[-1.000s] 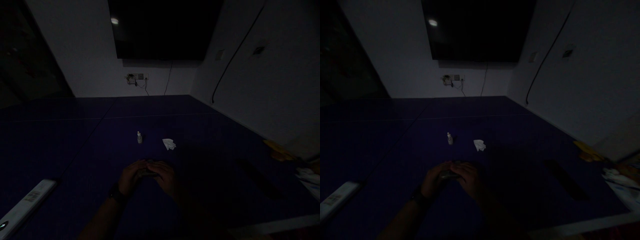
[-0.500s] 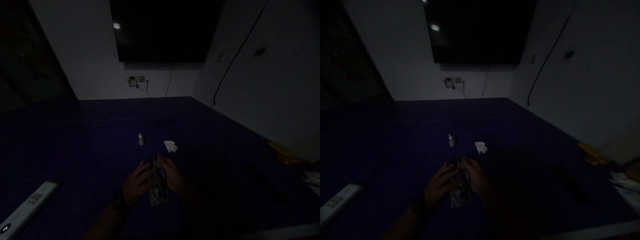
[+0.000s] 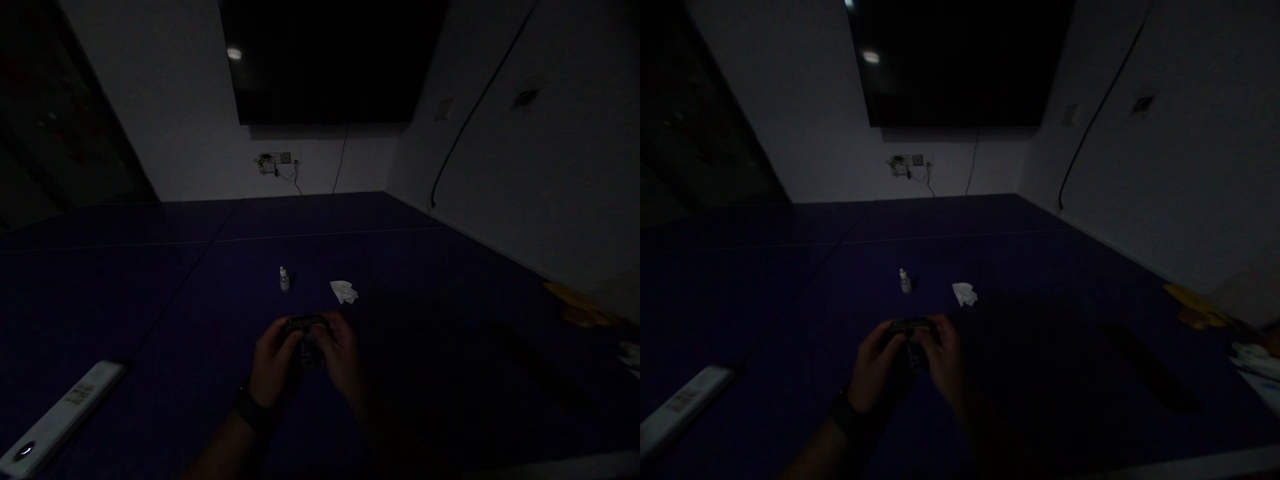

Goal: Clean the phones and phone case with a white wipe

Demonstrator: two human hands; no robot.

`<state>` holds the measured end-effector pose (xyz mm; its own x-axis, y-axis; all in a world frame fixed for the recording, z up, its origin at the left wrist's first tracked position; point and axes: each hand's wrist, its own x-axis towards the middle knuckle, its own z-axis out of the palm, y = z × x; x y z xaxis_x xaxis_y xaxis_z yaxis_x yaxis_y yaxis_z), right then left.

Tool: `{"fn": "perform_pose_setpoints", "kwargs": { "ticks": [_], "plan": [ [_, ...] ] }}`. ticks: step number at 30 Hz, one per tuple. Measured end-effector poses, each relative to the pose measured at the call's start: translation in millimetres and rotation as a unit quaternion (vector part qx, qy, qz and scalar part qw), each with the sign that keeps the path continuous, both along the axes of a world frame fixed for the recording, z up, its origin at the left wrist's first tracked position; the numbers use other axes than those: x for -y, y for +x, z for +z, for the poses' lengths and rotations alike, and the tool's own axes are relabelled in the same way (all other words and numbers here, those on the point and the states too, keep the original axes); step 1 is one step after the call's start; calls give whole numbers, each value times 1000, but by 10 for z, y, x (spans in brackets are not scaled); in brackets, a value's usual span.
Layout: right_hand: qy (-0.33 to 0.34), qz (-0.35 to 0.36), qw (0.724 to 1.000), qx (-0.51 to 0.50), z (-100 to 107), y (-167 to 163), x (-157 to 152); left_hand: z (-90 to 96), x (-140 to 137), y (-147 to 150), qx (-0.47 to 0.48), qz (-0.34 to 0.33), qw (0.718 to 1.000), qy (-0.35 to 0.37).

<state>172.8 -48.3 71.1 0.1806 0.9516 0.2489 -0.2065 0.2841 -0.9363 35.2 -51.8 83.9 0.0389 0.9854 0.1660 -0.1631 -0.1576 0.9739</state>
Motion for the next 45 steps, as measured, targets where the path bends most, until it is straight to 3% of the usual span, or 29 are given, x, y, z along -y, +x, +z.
{"fn": "perform_pose_setpoints", "kwargs": {
  "ticks": [20, 24, 28, 33, 40, 45],
  "plan": [
    [7, -12, 996, 84, -81, 26, 40, -12, 1, 14, -3, -3, 1000, -16],
    [-16, -38, 998, 55, -69, 23, 1, 30, -17, 17, 16, -26, 999, -26],
    [-80, -79, 993, -41, -106, -36, -63, -5, -21, -4, 30, -39, 997, -65],
    [-117, -9, 981, -155, -119, -64, -118, -153, -40, -17, 59, -20, 987, -145],
    [-120, 110, 955, -248, -159, -91, -6, -148, -51, 86, 186, 52, 968, -163],
    [-117, 121, 946, -279, -211, -143, 39, -124, -11, 117, 232, -9, 960, -156]
  ]
}}
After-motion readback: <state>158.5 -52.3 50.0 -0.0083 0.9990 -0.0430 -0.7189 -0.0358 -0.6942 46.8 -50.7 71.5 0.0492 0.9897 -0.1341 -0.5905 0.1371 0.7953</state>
